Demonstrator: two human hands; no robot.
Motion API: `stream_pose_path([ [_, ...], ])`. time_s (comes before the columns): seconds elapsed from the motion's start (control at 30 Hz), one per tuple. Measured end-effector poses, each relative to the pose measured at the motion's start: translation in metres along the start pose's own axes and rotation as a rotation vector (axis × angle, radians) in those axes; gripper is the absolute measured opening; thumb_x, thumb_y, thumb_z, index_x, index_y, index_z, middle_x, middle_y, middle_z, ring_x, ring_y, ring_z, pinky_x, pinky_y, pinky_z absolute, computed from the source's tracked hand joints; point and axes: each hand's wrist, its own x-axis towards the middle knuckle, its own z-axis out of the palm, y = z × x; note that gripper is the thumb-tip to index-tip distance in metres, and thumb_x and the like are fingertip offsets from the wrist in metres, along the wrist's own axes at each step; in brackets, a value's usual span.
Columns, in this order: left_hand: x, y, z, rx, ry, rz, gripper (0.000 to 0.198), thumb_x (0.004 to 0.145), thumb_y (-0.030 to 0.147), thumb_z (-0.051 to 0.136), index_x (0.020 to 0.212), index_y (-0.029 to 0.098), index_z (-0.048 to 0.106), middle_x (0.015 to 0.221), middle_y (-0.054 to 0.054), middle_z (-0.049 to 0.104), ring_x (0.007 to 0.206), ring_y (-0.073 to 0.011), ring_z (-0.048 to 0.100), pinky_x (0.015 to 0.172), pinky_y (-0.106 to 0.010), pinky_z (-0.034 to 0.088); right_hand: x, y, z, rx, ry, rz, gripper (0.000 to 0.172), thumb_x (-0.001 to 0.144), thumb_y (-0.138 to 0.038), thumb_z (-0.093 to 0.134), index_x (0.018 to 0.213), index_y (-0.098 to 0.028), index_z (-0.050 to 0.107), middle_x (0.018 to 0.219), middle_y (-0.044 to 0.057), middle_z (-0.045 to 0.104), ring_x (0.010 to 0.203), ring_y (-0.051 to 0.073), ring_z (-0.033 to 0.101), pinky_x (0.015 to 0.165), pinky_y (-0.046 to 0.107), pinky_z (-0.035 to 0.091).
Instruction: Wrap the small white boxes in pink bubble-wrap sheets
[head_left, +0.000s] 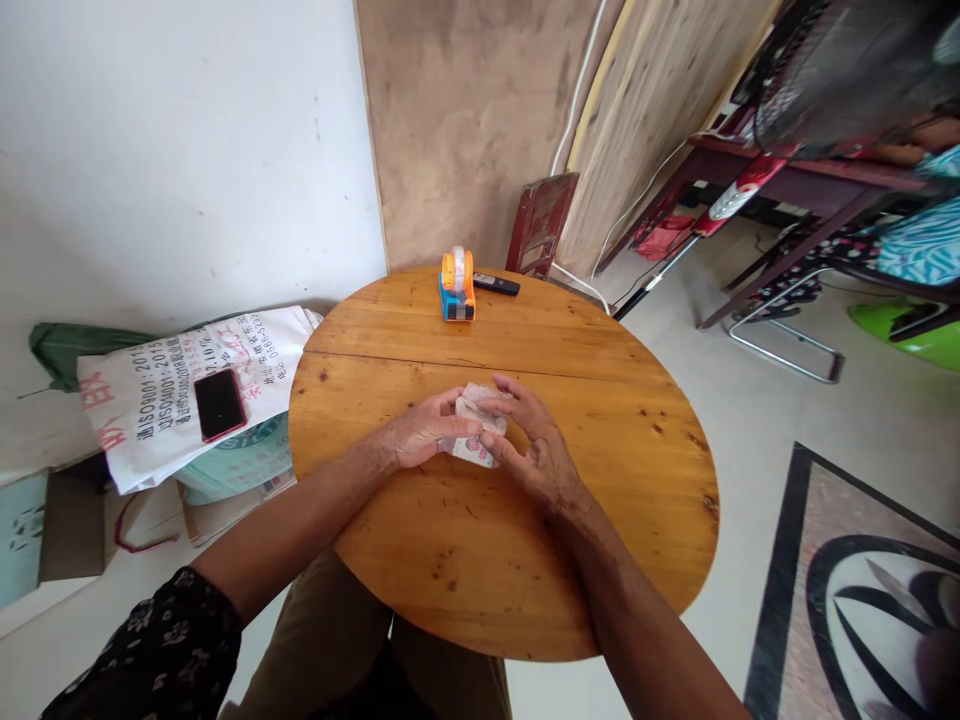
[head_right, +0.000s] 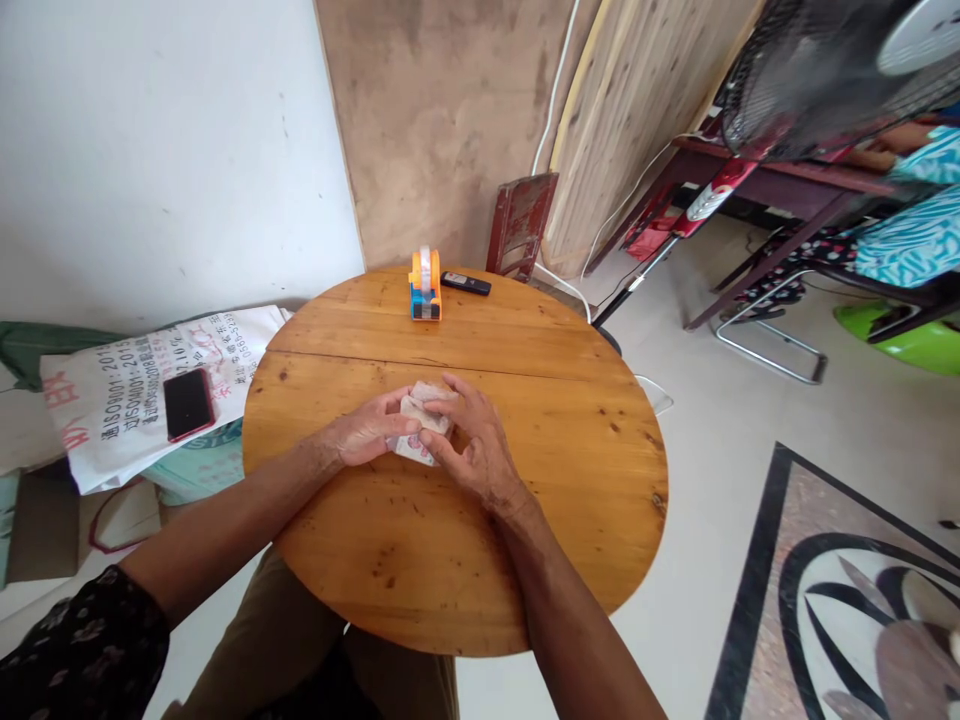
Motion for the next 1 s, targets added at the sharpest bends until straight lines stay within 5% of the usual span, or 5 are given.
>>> stream_pose_path([
  [0.3, 0.001, -0.003, -0.005, 0.049, 0.017, 0.028, 0.055, 0.061, 0.031, 0.089, 0.106, 0.015, 0.063, 0.091, -0.003, 0.067, 0.075, -0.0136, 0.065, 0.076, -0.029, 0.050, 0.000, 0.004, 0.000, 0.043, -0.041, 0.028, 0.030, 0.086, -0.045, 0.065, 0.109, -0.026, 0.069, 0.147, 0.011, 0.051, 0.133, 0.030, 0.050, 0.109, 0.052, 0.038],
  [0.47, 0.002, -0.003, -0.006, 0.022, 0.027, 0.025, 0.059, 0.058, 0.029, 0.091, 0.108, 0.016, 0.063, 0.097, -0.005, 0.069, 0.080, -0.0160, 0.067, 0.074, -0.029, 0.051, 0.002, 0.010, -0.008, 0.316, 0.244, 0.250, 0.029, 0.086, -0.049, 0.063, 0.101, -0.024, 0.067, 0.121, 0.008, 0.067, 0.113, 0.025, 0.062, 0.098, 0.041, 0.047],
  [0.57, 0.003, -0.003, -0.006, 0.048, 0.027, 0.014, 0.058, 0.058, 0.029, 0.091, 0.107, 0.015, 0.063, 0.097, -0.005, 0.070, 0.079, -0.0160, 0.067, 0.074, -0.029, 0.051, 0.006, 0.012, -0.009, 0.411, 0.131, 0.410, 0.034, 0.086, -0.055, 0.061, 0.089, -0.022, 0.071, 0.096, 0.006, 0.073, 0.097, 0.024, 0.066, 0.090, 0.038, 0.049],
  [0.7, 0.002, -0.004, -0.007, 0.067, 0.014, 0.017, 0.057, 0.057, 0.029, 0.092, 0.104, 0.017, 0.062, 0.094, -0.004, 0.069, 0.077, -0.0150, 0.066, 0.073, -0.028, 0.050, 0.009, 0.010, -0.001, 0.540, -0.010, 0.468, 0.039, 0.080, -0.059, 0.065, 0.087, -0.022, 0.075, 0.090, 0.004, 0.074, 0.089, 0.024, 0.066, 0.084, 0.037, 0.051],
  [1.0, 0.003, -0.010, -0.004, 0.076, 0.014, 0.039, 0.057, 0.057, 0.026, 0.092, 0.101, 0.017, 0.057, 0.091, -0.002, 0.068, 0.074, -0.0139, 0.065, 0.071, -0.028, 0.051, 0.009, 0.014, 0.017, 0.594, 0.215, 0.468, 0.019, 0.070, -0.041, 0.076, 0.075, -0.023, 0.076, 0.084, 0.003, 0.075, 0.076, 0.019, 0.067, 0.072, 0.033, 0.053],
])
